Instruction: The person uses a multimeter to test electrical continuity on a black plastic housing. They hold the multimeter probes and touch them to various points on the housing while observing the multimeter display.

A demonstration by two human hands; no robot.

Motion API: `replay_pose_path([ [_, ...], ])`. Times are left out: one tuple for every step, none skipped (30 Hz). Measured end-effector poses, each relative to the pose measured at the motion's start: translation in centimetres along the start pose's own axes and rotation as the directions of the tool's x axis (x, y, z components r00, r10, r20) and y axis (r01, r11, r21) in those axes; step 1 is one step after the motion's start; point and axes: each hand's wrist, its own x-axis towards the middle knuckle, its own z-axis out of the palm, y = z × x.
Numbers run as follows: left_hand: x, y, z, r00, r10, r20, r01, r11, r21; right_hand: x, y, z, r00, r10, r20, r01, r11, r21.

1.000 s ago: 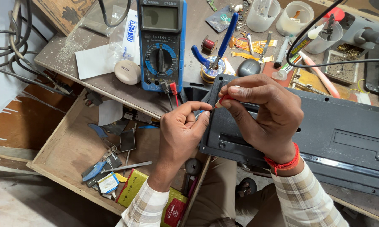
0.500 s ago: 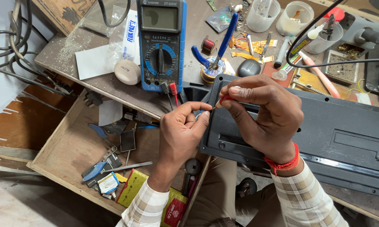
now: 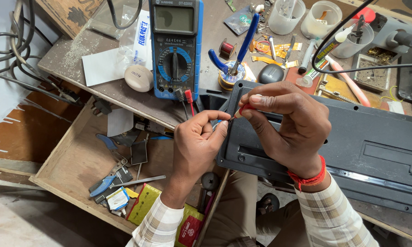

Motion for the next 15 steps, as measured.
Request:
replay_pose_path([
  [0.02, -0.01, 0.0, 1.0, 0.003, 0.0, -0.003, 1.0, -0.004, 0.01, -0.02, -0.01, 1.0, -0.001, -0.003, 0.001, 1.0, 0.004],
  [0.01, -0.02, 0.0, 1.0, -0.001, 0.0, 0.001, 1.0, -0.005, -0.01, -0.04, -0.01, 1.0, 0.005, -0.007, -0.005, 1.0, 0.027],
  [-0.01, -0.02, 0.0, 1.0, -0.004, -0.001, 0.004, 1.0, -0.005, -0.01, -0.05, 0.0, 1.0, 0.007, -0.009, -0.006, 0.999, 0.032],
  [-0.02, -0.02, -0.01, 1.0, -0.007, -0.001, 0.007, 1.0, -0.005, -0.01, -0.06, 0.01, 1.0, 0.008, -0.01, -0.008, 0.999, 0.038],
  [0.01, -0.02, -0.05, 1.0, -0.002, -0.002, 0.002, 1.0, -0.006, 0.01, -0.04, 0.04, 1.0, 0.007, -0.008, -0.007, 1.0, 0.027],
  [0.02, -0.02, -0.07, 1.0, 0.003, -0.002, -0.003, 1.0, -0.008, 0.0, -0.06, 0.03, 1.0, 0.006, -0.005, -0.005, 1.0, 0.014],
  [0.01, -0.02, -0.04, 1.0, 0.007, -0.001, -0.007, 1.0, -0.011, 0.0, -0.07, 0.03, 1.0, 0.004, -0.003, -0.004, 1.0, 0.001],
  [0.03, -0.01, -0.01, 1.0, 0.008, 0.001, -0.008, 1.0, -0.007, 0.0, -0.07, 0.0, 1.0, 0.0, 0.0, 0.0, 1.0, -0.012],
  [0.08, -0.01, -0.03, 1.0, 0.008, 0.002, -0.008, 1.0, -0.003, 0.01, -0.07, 0.0, 1.0, -0.002, 0.002, 0.002, 1.0, -0.021],
  [0.07, 0.0, -0.06, 1.0, 0.007, 0.004, -0.007, 1.0, 0.002, 0.02, -0.06, 0.0, 1.0, -0.004, 0.004, 0.004, 1.0, -0.03],
  [0.05, 0.0, -0.06, 1.0, 0.008, 0.003, -0.008, 1.0, 0.002, 0.03, -0.06, -0.02, 1.0, -0.006, 0.006, 0.006, 0.999, -0.035],
  [0.03, 0.02, -0.04, 1.0, 0.009, 0.003, -0.009, 1.0, 0.002, 0.02, -0.06, -0.02, 1.0, -0.003, 0.005, 0.004, 1.0, -0.031],
  [0.01, 0.02, -0.04, 1.0, 0.009, 0.003, -0.009, 1.0, 0.002, 0.02, -0.07, -0.02, 1.0, -0.001, 0.004, 0.002, 1.0, -0.027],
  [0.01, 0.01, -0.03, 1.0, 0.006, 0.002, -0.006, 1.0, 0.0, 0.0, -0.08, 0.01, 1.0, 0.003, -0.001, -0.003, 1.0, -0.013],
  [0.03, 0.01, -0.02, 1.0, 0.004, 0.001, -0.004, 1.0, -0.002, 0.0, -0.07, 0.02, 1.0, 0.009, -0.002, -0.009, 1.0, 0.0],
])
